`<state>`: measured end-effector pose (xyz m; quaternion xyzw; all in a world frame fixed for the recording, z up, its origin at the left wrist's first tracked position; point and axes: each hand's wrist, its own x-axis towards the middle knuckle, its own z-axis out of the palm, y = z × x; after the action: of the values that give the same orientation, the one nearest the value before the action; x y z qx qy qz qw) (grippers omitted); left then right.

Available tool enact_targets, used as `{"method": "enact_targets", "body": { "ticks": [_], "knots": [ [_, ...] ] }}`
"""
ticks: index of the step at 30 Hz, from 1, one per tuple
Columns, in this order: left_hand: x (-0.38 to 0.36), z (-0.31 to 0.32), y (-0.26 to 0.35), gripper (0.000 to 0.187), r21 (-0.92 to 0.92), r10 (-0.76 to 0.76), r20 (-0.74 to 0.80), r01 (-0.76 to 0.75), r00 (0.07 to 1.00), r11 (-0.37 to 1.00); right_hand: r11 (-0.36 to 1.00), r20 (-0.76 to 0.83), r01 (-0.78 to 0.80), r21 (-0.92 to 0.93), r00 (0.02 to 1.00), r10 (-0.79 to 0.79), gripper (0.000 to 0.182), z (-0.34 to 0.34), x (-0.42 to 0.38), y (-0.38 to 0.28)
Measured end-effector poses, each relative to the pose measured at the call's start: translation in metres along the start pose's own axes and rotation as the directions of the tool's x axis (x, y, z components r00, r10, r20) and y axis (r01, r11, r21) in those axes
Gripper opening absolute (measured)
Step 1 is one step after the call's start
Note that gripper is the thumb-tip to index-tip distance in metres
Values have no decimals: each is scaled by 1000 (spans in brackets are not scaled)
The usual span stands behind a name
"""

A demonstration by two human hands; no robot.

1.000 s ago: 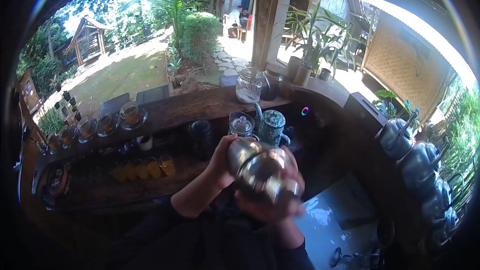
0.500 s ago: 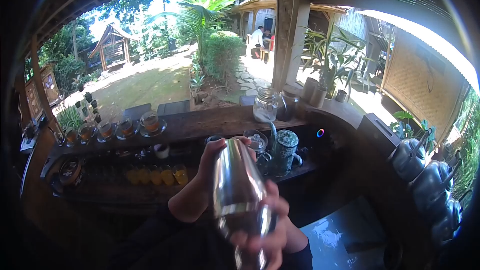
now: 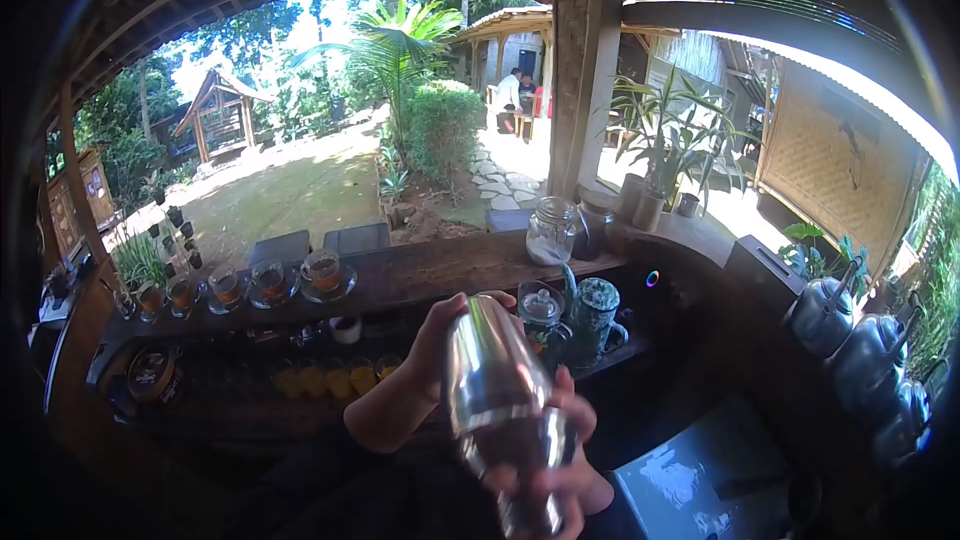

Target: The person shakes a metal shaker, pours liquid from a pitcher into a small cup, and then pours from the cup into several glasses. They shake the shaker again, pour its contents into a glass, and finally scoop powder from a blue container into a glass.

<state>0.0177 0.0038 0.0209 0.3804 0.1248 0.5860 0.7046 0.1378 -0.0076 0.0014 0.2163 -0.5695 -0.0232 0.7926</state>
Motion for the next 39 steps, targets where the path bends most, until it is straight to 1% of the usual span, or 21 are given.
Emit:
{"method": "enact_targets", "body": {
  "ticks": [2,4,5,8,10,12,14,16,17,19,20,21,24,25,26,28,30,33,34,36,39],
  "knots": [
    [-8,-1,10,59,21,126,373,-144,919,989,994,68,-108,3,992,108,69,-1,-9,-23],
    [-11,-14,17,61,-28,27,279,-19,960,999,942,194,-335,11,925,326,74,-4,-18,-50],
    [-7,-22,17,59,-71,-46,127,56,991,996,988,206,101,116,971,-124,75,8,-12,0],
    [18,-88,-10,52,-182,-265,-28,256,964,949,742,274,-238,-627,824,496,100,-11,-28,8],
    [6,-77,-3,51,-170,-369,-32,359,929,918,797,71,-408,-446,871,486,96,-5,-21,3],
    [-8,-39,10,55,-124,-246,3,245,969,962,918,176,-179,-353,951,253,95,18,6,-19],
    [-21,-25,25,61,-3,-129,340,138,932,990,963,39,-166,-214,983,178,64,49,-3,-50],
    [-26,-21,31,62,24,20,577,-41,816,999,555,-317,-669,495,455,832,72,16,-51,-131],
    [-26,-23,32,61,9,-4,544,-1,839,1000,788,-30,-605,113,791,612,72,20,-31,-110],
    [-13,-36,23,58,-122,-157,299,200,941,972,997,447,-2,-82,894,38,80,29,9,-34],
    [-3,-45,17,55,-211,-269,166,301,949,930,875,308,-310,-372,848,431,82,33,3,-41],
    [6,-55,11,52,-273,-298,125,322,946,907,917,376,-76,-393,896,235,91,19,-5,-6],
    [24,-100,3,51,-309,-369,457,533,810,787,636,122,-183,-750,906,405,103,14,-15,-17],
    [14,-70,13,52,-270,-353,319,442,879,856,674,-93,-569,-471,792,603,104,14,-32,-34],
    [-5,-36,25,53,-222,-310,174,344,935,912,833,306,-67,-549,911,276,104,28,11,-34],
    [-12,-25,27,53,-174,-112,476,218,872,960,978,147,-154,-140,974,175,52,57,-2,-54],
    [-11,-19,27,55,-134,13,631,92,775,987,982,188,-141,-124,968,163,51,51,-4,-45],
    [3,-35,3,56,-275,-194,309,283,931,919,947,357,-267,-180,879,316,66,11,-16,-32],
    [13,-47,-11,54,-336,-299,183,346,936,876,929,407,-24,-371,894,185,75,6,-4,-10],
    [23,-58,-29,49,-352,-387,32,373,921,858,799,245,-381,-466,812,530,85,-8,-10,8],
    [18,-41,-30,52,-366,-299,192,350,935,862,914,346,-107,-392,903,255,80,-4,12,-12]
  ]
}}
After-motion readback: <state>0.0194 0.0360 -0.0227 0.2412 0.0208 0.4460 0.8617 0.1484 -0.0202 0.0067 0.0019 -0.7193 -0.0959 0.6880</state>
